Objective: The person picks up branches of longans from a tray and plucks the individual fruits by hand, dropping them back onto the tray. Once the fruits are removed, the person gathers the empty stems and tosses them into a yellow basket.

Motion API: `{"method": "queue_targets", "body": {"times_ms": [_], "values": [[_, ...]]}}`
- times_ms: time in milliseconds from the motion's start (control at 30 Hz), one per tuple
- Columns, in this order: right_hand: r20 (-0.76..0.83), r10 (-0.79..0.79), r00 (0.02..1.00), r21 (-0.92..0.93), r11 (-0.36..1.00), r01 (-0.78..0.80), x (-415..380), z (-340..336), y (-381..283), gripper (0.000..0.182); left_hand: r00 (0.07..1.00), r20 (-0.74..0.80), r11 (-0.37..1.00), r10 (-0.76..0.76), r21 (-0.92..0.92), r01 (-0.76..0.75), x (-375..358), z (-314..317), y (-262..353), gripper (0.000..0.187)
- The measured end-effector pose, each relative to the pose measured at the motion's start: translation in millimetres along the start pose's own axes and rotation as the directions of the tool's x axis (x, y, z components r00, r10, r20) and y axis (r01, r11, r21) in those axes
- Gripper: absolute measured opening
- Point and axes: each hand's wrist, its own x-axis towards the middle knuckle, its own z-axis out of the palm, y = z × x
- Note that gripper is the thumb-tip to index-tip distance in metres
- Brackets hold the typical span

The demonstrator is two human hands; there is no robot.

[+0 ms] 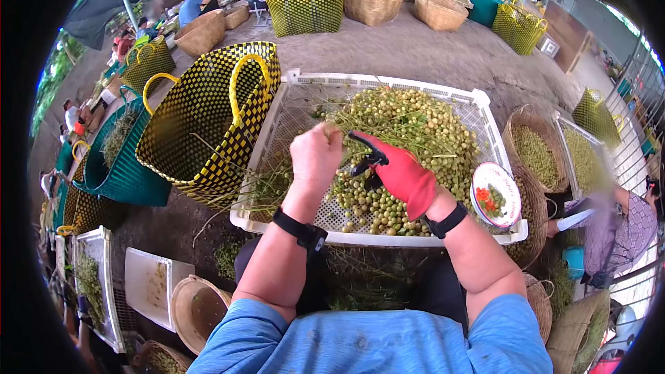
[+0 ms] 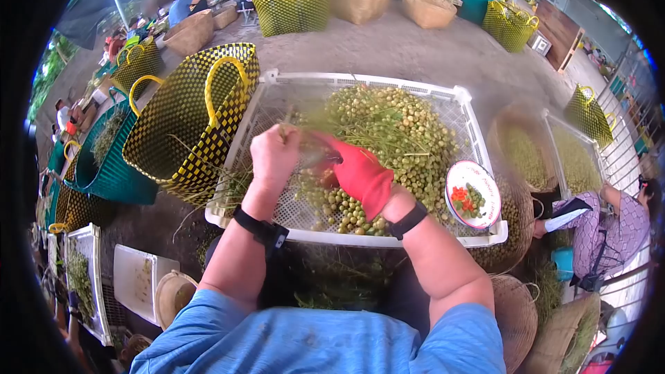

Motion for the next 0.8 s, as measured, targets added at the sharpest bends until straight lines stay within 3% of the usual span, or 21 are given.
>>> {"method": "queue_targets", "body": {"times_ms": [33,67,100,233,300,367,433,500,600,633,700,800], "values": [[0.041,0.104,0.994,0.117,0.987,-0.108,-0.7,-3.2,-2.8,0.054,0.997,-0.081,0.994,-0.015,-0.106,0.006,3.2,2.7,-9.0,0.014],[-0.127,-0.124,0.984,-0.378,0.923,0.067,2.0,-6.6,18.9,0.052,0.983,-0.008,0.949,-0.185,-0.262,0.176,8.0,0.1,-13.8,0.012],[-0.128,-0.122,0.984,-0.378,0.924,0.066,3.7,-14.0,31.3,0.052,0.938,0.088,0.851,-0.337,-0.397,0.343,12.8,-6.3,-13.4,0.011],[-0.307,-0.207,0.929,-0.339,0.936,0.097,0.6,-43.7,52.3,0.047,0.880,0.170,0.571,-0.443,-0.703,0.424,25.4,-29.6,-12.1,0.011],[-0.268,0.047,0.962,0.050,0.998,-0.035,-1.8,-58.0,53.8,0.038,0.858,0.177,0.510,-0.482,-0.739,0.440,28.0,-34.8,-14.7,0.011],[-0.257,0.103,0.961,0.100,0.992,-0.080,-3.9,-66.8,62.6,0.033,0.836,0.192,0.474,-0.515,-0.749,0.464,30.0,-36.8,-15.5,0.010],[-0.040,0.235,0.971,0.525,0.832,-0.179,-1.7,-71.4,84.5,0.034,0.812,0.199,0.385,-0.549,-0.802,0.457,30.0,-36.2,-17.3,0.010],[0.028,0.276,0.961,0.477,0.841,-0.255,-4.4,-74.8,92.3,0.035,0.818,0.195,0.390,-0.541,-0.803,0.450,29.7,-33.7,-18.4,0.011],[0.263,0.350,0.899,0.534,0.724,-0.437,-11.2,-65.4,62.0,0.031,0.819,0.164,0.395,-0.550,-0.813,0.428,28.5,-31.1,-16.2,0.011],[0.261,0.349,0.900,0.534,0.725,-0.436,-12.6,-61.2,53.5,0.031,0.816,0.161,0.383,-0.555,-0.821,0.423,28.7,-29.9,-14.1,0.010],[0.220,0.206,0.953,0.038,0.975,-0.219,-15.9,-54.5,45.6,0.028,0.815,0.160,0.371,-0.556,-0.831,0.416,29.9,-27.4,-12.4,0.009],[0.158,0.200,0.967,0.065,0.975,-0.213,-17.4,-48.5,57.3,0.024,0.802,0.152,0.347,-0.577,-0.844,0.410,29.1,-23.3,-11.6,0.007]]}}
